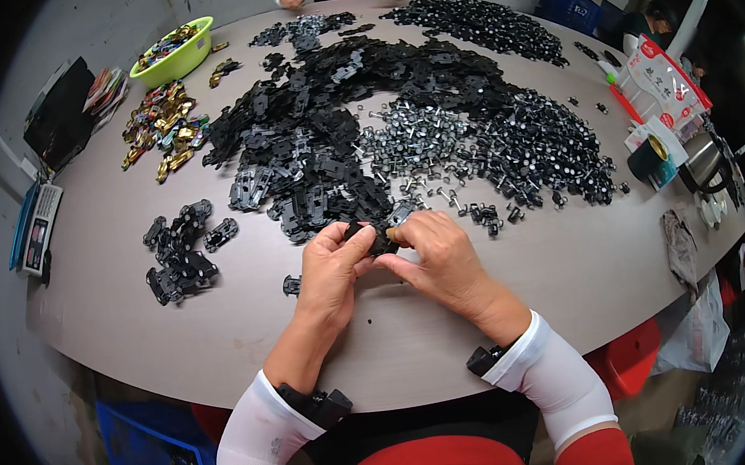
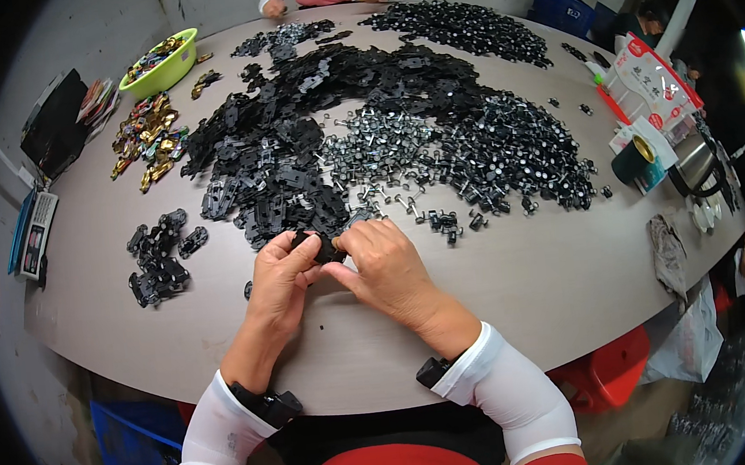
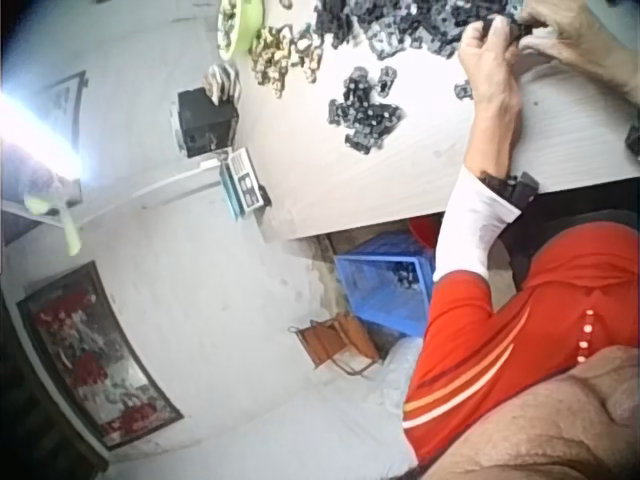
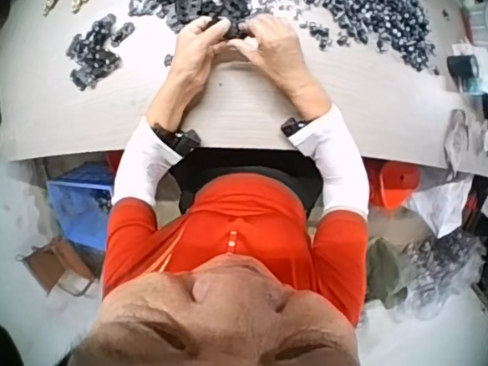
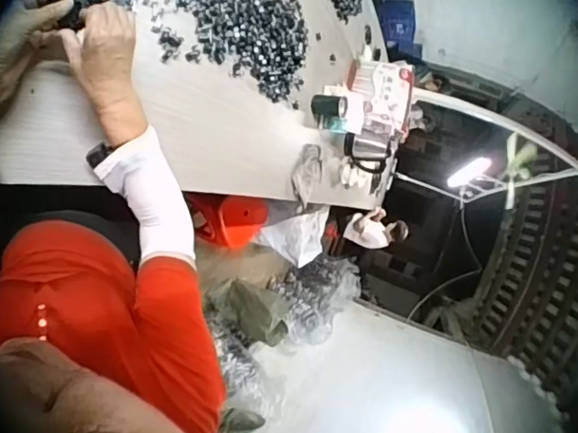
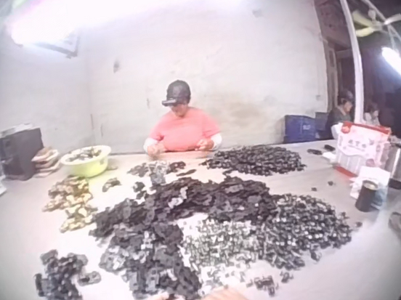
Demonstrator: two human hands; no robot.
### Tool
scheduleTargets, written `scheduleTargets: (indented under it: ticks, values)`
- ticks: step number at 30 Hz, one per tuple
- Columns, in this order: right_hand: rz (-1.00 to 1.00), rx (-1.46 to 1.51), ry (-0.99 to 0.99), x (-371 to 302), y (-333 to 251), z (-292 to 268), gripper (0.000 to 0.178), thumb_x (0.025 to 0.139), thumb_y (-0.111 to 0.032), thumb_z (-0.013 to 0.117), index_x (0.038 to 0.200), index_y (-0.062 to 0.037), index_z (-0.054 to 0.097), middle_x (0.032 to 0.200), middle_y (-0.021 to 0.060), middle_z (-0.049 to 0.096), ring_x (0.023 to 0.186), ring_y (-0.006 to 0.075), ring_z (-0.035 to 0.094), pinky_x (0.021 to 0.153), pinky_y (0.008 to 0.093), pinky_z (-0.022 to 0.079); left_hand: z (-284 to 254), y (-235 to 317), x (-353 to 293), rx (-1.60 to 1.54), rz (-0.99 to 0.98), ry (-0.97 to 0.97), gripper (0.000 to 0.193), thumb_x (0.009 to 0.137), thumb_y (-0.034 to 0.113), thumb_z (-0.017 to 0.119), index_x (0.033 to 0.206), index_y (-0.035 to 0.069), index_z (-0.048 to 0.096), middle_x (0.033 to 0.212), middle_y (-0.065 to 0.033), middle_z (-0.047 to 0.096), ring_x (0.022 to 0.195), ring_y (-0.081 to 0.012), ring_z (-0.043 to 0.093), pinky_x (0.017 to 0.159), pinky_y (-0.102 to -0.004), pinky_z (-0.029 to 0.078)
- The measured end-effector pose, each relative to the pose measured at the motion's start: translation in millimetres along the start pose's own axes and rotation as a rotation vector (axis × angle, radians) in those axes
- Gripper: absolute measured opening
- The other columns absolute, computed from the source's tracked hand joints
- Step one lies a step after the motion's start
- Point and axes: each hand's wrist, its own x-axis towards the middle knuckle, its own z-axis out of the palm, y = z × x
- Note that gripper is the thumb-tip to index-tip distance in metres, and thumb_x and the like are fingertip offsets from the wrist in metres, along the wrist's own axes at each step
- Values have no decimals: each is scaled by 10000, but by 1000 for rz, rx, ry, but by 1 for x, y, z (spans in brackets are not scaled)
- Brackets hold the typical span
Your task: The person sits at a table and assembles small black lock mechanisms by hand. They pick up individual components from large piles on the table, fit them together, and place the assembled units into a growing stack.
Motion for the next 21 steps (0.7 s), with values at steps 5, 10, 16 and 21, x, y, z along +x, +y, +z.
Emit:
scheduleTargets:
  ticks: [5, 10, 16, 21]
  values:
    - [328, 82, 44, 4, 35, -40, 181, 805, -173, 731, 896, -20, 700, 880, 117, 683, 797, 266, 645, 757, 374, 502, 3, 4, 2, 21, -42, -17, 68, 961, 136, 608, 973, 70, 605, 921, -35, 677, 806, -117, 667, 711, -290, 594]
    - [455, -235, -54, -15, 72, -80, 170, 776, -100, 722, 925, -18, 703, 902, 113, 662, 909, 289, 603, 831, 389, 485, 4, 4, 3, 19, -88, -30, 93, 973, 160, 595, 993, 70, 605, 913, -25, 678, 784, -120, 663, 703, -314, 606]
    - [299, -343, -159, -20, 66, -64, 177, 770, -88, 704, 934, -21, 705, 934, 93, 623, 952, 276, 556, 883, 367, 442, 3, 0, 4, -3, -148, -102, 156, 972, 159, 593, 1070, 38, 591, 952, -47, 670, 818, -139, 664, 735, -329, 609]
    - [246, -406, -78, -19, 70, -57, 130, 755, -87, 709, 871, -32, 692, 876, 75, 633, 907, 261, 574, 842, 380, 452, 4, 1, 2, 17, -168, -141, 217, 959, 115, 582, 1148, 10, 561, 991, -79, 661, 858, -166, 670, 768, -330, 605]
